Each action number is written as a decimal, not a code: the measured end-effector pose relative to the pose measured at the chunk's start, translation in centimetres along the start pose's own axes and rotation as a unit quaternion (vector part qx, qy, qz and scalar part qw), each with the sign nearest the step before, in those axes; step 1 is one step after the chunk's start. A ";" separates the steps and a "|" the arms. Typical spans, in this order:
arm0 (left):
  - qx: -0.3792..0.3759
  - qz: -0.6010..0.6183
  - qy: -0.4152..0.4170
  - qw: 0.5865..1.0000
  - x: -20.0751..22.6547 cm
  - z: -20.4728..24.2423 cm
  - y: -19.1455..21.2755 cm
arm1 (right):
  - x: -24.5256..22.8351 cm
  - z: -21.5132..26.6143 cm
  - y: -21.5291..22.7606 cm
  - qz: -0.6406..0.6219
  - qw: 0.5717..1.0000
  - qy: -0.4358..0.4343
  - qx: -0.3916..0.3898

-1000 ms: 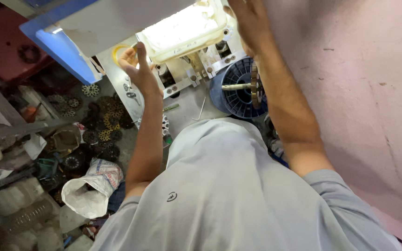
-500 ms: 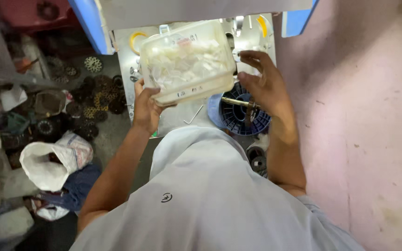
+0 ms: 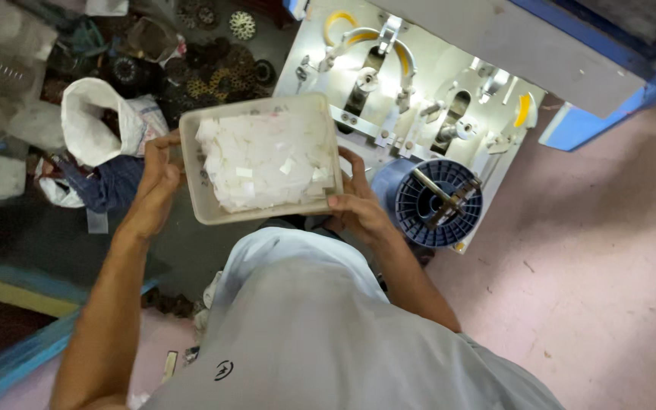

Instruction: The person assembles a mechanical device by placing a metal disc into a machine and securing it with a clamp. They use a hex key to tighten bolts on the clamp and adjust the machine's settings on a digital control panel.

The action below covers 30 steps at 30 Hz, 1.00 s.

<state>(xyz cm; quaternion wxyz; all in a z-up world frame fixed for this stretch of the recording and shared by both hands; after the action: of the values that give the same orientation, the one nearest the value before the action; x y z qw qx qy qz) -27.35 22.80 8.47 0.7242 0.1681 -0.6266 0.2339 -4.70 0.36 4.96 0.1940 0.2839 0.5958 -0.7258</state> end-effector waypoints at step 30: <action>-0.004 0.414 -0.052 0.909 -3.2 1.3 30.5 | 10.2 -27.8 -24.0 0.489 0.857 0.085 -0.140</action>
<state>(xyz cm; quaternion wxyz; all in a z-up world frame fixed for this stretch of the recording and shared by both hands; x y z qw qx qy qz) -45.52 47.17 4.00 0.5294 -0.0977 -0.6773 0.5015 -22.34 33.22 12.90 0.5105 0.5693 0.4893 -0.4194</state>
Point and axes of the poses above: each hand's wrist, its own z-axis away from the middle knuckle, its own y-axis out of the back of the hand, x = y × z, the point moved 6 cm from there along -z, towards the middle knuckle, and after that the axes turned 5 degrees about -x, right-handed, at the moved point
